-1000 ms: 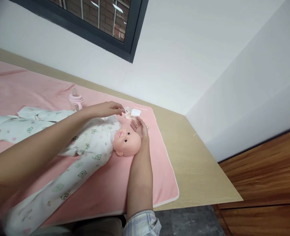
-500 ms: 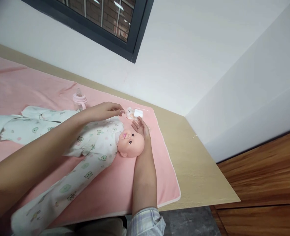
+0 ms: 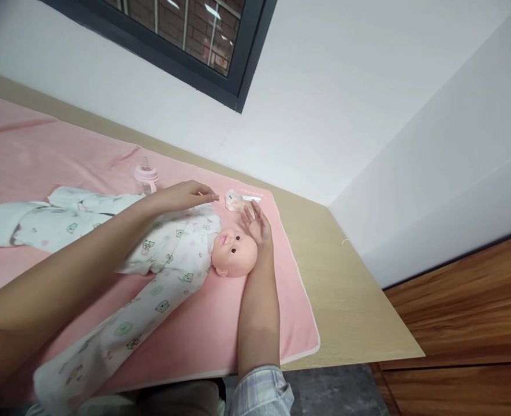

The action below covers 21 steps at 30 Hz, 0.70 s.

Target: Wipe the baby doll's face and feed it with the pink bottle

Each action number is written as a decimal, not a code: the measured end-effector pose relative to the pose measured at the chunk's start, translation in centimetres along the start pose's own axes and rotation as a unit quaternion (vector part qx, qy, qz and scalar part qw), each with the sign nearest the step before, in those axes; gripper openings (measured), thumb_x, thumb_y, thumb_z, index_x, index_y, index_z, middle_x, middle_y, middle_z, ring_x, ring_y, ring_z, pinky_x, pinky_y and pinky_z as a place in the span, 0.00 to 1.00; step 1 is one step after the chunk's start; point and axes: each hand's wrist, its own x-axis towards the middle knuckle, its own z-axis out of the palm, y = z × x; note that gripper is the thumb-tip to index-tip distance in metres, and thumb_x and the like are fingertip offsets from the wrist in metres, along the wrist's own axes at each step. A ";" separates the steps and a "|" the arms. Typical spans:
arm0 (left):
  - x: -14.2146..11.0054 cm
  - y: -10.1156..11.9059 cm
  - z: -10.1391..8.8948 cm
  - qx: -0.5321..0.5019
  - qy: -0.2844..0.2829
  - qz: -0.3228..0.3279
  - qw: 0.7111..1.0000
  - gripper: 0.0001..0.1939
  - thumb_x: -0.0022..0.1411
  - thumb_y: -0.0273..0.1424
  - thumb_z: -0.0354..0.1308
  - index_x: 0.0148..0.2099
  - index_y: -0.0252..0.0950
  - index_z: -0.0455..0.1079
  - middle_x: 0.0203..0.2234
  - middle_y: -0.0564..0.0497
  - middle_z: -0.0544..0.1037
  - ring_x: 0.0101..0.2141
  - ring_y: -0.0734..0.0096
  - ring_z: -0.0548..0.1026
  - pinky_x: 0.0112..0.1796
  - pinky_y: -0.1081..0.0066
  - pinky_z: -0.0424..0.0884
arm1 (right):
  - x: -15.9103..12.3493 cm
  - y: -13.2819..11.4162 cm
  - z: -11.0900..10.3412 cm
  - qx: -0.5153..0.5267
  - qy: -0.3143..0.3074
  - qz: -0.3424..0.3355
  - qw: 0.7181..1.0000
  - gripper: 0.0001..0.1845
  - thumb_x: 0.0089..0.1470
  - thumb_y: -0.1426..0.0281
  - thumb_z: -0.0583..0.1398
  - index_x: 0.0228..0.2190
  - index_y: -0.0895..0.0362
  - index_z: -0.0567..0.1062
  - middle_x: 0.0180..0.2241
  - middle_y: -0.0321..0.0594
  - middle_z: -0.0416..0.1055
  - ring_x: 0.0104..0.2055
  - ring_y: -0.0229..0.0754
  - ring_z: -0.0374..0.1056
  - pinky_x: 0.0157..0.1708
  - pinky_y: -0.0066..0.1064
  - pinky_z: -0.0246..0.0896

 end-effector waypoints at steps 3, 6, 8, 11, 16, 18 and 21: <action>-0.2 0.4 0.4 -0.018 0.014 0.008 1.000 0.27 0.61 0.56 0.55 0.37 0.37 0.81 0.35 0.46 0.81 0.37 0.53 0.77 0.41 0.65 0.69 | 0.0 -2.0 -0.1 -0.017 -0.025 0.019 0.999 0.15 0.60 0.65 0.56 0.45 0.50 0.80 0.59 0.37 0.73 0.52 0.40 0.74 0.58 0.39 0.71; -0.4 1.3 0.7 -0.034 0.038 0.031 0.998 0.28 0.61 0.56 0.55 0.35 0.37 0.81 0.35 0.45 0.82 0.40 0.51 0.77 0.42 0.65 0.70 | -0.3 -4.2 0.7 -0.040 -0.033 0.044 0.998 0.15 0.63 0.63 0.55 0.44 0.52 0.80 0.54 0.40 0.76 0.50 0.43 0.74 0.57 0.42 0.71; -0.5 1.9 1.0 -0.051 0.054 0.047 0.996 0.30 0.63 0.57 0.53 0.35 0.36 0.81 0.37 0.44 0.82 0.44 0.49 0.77 0.46 0.64 0.69 | -0.6 -5.4 1.6 -0.059 -0.041 0.055 0.996 0.15 0.64 0.62 0.56 0.44 0.53 0.80 0.51 0.42 0.77 0.50 0.45 0.74 0.56 0.44 0.71; -0.4 2.3 1.4 -0.098 0.068 0.060 0.991 0.33 0.67 0.58 0.49 0.36 0.35 0.82 0.41 0.44 0.82 0.48 0.49 0.76 0.54 0.62 0.66 | -1.2 -6.8 3.1 -0.082 -0.089 0.069 0.990 0.14 0.64 0.65 0.57 0.45 0.55 0.80 0.50 0.44 0.77 0.51 0.47 0.75 0.55 0.46 0.72; 0.0 1.7 2.1 -0.183 0.090 0.072 0.976 0.35 0.69 0.60 0.48 0.37 0.35 0.80 0.42 0.45 0.83 0.49 0.52 0.76 0.57 0.62 0.64 | -1.9 -7.9 5.3 -0.117 -0.168 0.065 0.977 0.12 0.63 0.71 0.59 0.46 0.57 0.80 0.47 0.43 0.79 0.49 0.46 0.76 0.54 0.44 0.73; 0.2 1.5 2.2 -0.216 0.105 0.058 0.969 0.36 0.68 0.62 0.49 0.32 0.34 0.79 0.36 0.45 0.83 0.45 0.54 0.77 0.56 0.63 0.66 | -2.1 -8.1 5.8 -0.137 -0.199 0.083 0.967 0.12 0.62 0.73 0.61 0.46 0.59 0.80 0.45 0.44 0.79 0.49 0.47 0.77 0.55 0.45 0.73; 0.1 1.4 2.1 -0.262 0.128 0.040 0.956 0.35 0.64 0.63 0.54 0.29 0.35 0.78 0.30 0.47 0.81 0.42 0.55 0.78 0.52 0.63 0.69 | -2.3 -8.3 6.0 -0.158 -0.223 0.112 0.956 0.14 0.60 0.72 0.64 0.48 0.59 0.79 0.49 0.45 0.78 0.55 0.51 0.75 0.58 0.47 0.71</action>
